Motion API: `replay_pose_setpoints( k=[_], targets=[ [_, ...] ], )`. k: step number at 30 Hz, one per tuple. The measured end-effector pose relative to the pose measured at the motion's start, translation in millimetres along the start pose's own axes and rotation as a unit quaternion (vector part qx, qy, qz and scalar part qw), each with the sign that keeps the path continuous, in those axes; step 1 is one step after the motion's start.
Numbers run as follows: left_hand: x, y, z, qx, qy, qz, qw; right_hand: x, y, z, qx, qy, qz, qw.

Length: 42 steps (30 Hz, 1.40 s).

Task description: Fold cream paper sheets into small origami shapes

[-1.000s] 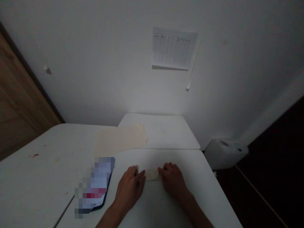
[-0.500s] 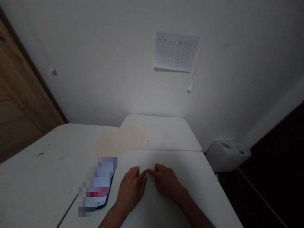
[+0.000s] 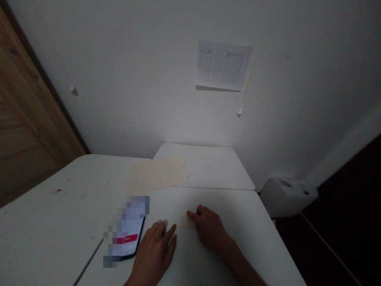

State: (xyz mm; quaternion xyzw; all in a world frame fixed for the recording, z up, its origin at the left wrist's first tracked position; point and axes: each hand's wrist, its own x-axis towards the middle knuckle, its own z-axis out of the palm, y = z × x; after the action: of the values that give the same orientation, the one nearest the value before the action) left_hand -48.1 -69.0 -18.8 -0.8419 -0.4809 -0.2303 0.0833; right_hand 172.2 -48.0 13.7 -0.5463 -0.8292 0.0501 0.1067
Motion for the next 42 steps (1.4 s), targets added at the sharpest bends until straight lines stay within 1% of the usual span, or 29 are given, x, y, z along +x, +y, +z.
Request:
replay_pose_setpoints(
  k=[6, 8, 10, 11, 14, 16, 18, 21, 27, 33, 38, 42],
  targets=[
    [-5, -2, 7.9, 0.004, 0.034, 0.002, 0.999, -9, 4, 9, 0.043, 0.054, 0.018, 0.997],
    [-3, -1, 10.7, 0.005, 0.047, 0.003, 0.999, -11, 5, 11, 0.063, 0.073, 0.02, 0.995],
    [3, 3, 12.4, 0.004, 0.048, 0.006, 0.999, -13, 6, 13, 0.081, 0.091, 0.025, 0.992],
    [8, 6, 12.8, -0.003, 0.043, 0.008, 0.999, -14, 6, 14, 0.09, 0.099, 0.029, 0.991],
    [27, 17, 12.7, -0.068, -0.007, 0.017, 0.997, -14, 6, 16, 0.114, 0.117, 0.037, 0.986],
    [39, 23, 12.2, -0.106, -0.041, 0.04, 0.993, -13, 5, 16, 0.123, 0.123, 0.042, 0.984],
    [48, 26, 12.0, -0.12, -0.063, 0.055, 0.989, -14, 5, 16, 0.125, 0.125, 0.046, 0.983],
    [53, 23, 12.6, -0.135, -0.068, 0.067, 0.986, -14, 4, 14, 0.114, 0.117, 0.04, 0.986],
    [48, 15, 17.2, -0.157, -0.051, 0.08, 0.983, -14, 5, 12, 0.06, 0.078, -0.001, 0.995],
    [44, 12, 27.0, -0.125, -0.04, 0.098, 0.986, -14, 8, 11, 0.0, 0.05, -0.036, 0.998],
    [45, 13, 29.6, -0.106, -0.042, 0.111, 0.987, -24, 11, 18, -0.025, 0.057, -0.027, 0.998],
    [49, 19, 25.7, -0.113, -0.038, 0.091, 0.989, -38, 11, 26, -0.01, 0.075, -0.007, 0.997]
  ],
)
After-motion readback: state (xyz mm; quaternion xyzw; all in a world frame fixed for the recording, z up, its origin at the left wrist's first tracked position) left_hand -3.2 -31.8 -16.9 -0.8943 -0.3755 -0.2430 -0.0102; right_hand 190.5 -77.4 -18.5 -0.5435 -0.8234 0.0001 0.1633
